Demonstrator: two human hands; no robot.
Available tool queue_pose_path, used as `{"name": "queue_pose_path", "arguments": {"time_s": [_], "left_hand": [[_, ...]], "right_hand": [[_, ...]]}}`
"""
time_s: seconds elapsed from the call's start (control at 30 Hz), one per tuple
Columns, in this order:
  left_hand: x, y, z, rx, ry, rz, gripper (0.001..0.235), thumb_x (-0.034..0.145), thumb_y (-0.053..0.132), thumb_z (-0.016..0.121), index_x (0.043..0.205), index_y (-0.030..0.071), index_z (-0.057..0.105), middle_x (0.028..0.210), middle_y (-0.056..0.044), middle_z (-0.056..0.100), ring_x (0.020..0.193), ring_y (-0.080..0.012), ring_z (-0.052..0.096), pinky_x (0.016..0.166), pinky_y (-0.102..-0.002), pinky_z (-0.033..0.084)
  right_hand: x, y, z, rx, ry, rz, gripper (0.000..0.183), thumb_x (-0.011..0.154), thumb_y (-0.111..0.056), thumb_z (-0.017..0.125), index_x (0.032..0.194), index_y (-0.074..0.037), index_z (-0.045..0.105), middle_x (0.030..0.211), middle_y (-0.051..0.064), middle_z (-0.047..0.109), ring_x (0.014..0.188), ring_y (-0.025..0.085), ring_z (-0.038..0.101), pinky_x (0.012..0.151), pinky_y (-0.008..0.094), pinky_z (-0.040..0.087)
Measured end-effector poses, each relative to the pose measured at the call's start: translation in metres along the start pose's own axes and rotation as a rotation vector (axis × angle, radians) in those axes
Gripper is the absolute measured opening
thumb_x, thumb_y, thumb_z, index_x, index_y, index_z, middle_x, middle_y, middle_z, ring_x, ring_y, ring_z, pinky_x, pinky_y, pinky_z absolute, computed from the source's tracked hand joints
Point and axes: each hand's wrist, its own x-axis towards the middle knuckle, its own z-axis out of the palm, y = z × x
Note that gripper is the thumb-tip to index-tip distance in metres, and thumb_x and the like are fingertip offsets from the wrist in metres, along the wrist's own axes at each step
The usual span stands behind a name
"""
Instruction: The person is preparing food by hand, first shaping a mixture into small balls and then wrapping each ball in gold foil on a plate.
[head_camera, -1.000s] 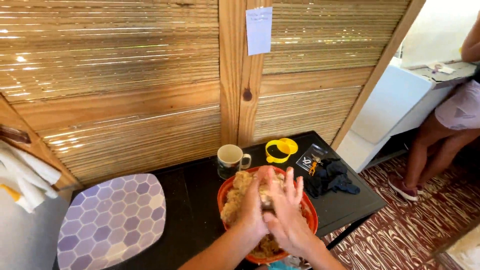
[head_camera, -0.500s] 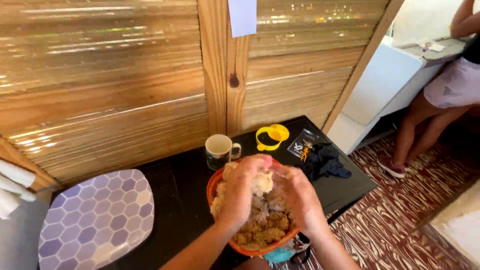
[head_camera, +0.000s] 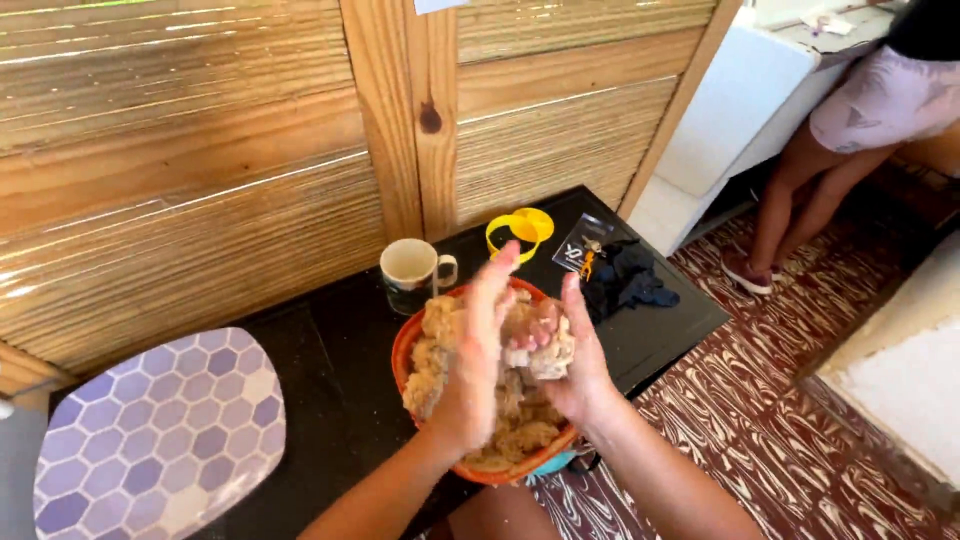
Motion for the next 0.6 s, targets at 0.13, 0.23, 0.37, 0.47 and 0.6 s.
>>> {"name": "queue_pose_path", "arguments": {"time_s": [0.13, 0.23, 0.37, 0.47, 0.6], "left_hand": [[-0.002, -0.038, -0.001, -0.417, 0.33, -0.231, 0.08, 0.096, 0.062, 0.03, 0.155, 0.009, 0.031, 0.165, -0.012, 0.031, 0.153, -0.0225, 0.027, 0.121, -0.042, 0.022], [0.001, -0.019, 0.015, -0.714, 0.481, -0.492, 0.067, 0.095, 0.046, 0.039, 0.153, 0.011, 0.039, 0.15, -0.008, 0.051, 0.143, -0.0185, 0.044, 0.117, -0.039, 0.033], [-0.007, -0.022, 0.017, -0.574, 0.573, -0.722, 0.06, 0.09, 0.046, 0.046, 0.135, 0.007, 0.053, 0.131, -0.017, 0.065, 0.115, -0.0307, 0.065, 0.09, -0.042, 0.056], [-0.012, -0.066, 0.001, -0.178, 0.569, -0.528, 0.042, 0.101, 0.044, 0.038, 0.097, 0.009, 0.062, 0.089, -0.013, 0.072, 0.081, -0.0235, 0.072, 0.07, -0.038, 0.058], [-0.003, -0.056, -0.015, -0.404, 0.581, -0.459, 0.046, 0.094, 0.045, 0.064, 0.062, 0.013, 0.055, 0.051, 0.002, 0.055, 0.039, -0.0151, 0.054, 0.044, -0.031, 0.048]], "right_hand": [[0.027, 0.015, -0.036, 0.26, -0.355, -0.334, 0.06, 0.1, -0.063, 0.046, 0.07, -0.012, 0.058, 0.065, 0.004, 0.055, 0.062, 0.018, 0.051, 0.074, 0.035, 0.044], [0.012, 0.024, -0.027, -0.183, -0.655, -0.817, 0.068, 0.105, -0.058, 0.034, 0.118, 0.001, 0.066, 0.122, 0.017, 0.069, 0.119, 0.032, 0.062, 0.107, 0.044, 0.041], [-0.003, 0.035, -0.014, -1.55, -0.155, -1.337, 0.073, 0.102, -0.069, -0.013, 0.159, -0.026, 0.001, 0.167, 0.011, -0.013, 0.153, 0.042, -0.019, 0.12, 0.072, -0.014], [-0.013, 0.038, -0.018, -1.748, -0.256, -1.296, 0.085, 0.096, -0.073, -0.016, 0.159, -0.015, -0.013, 0.163, 0.019, -0.025, 0.148, 0.045, -0.029, 0.116, 0.069, -0.024], [-0.042, 0.025, 0.001, -1.246, -0.432, -0.922, 0.128, 0.071, -0.105, 0.008, 0.158, -0.012, -0.007, 0.163, 0.03, -0.021, 0.152, 0.045, -0.022, 0.115, 0.071, -0.004]]}}
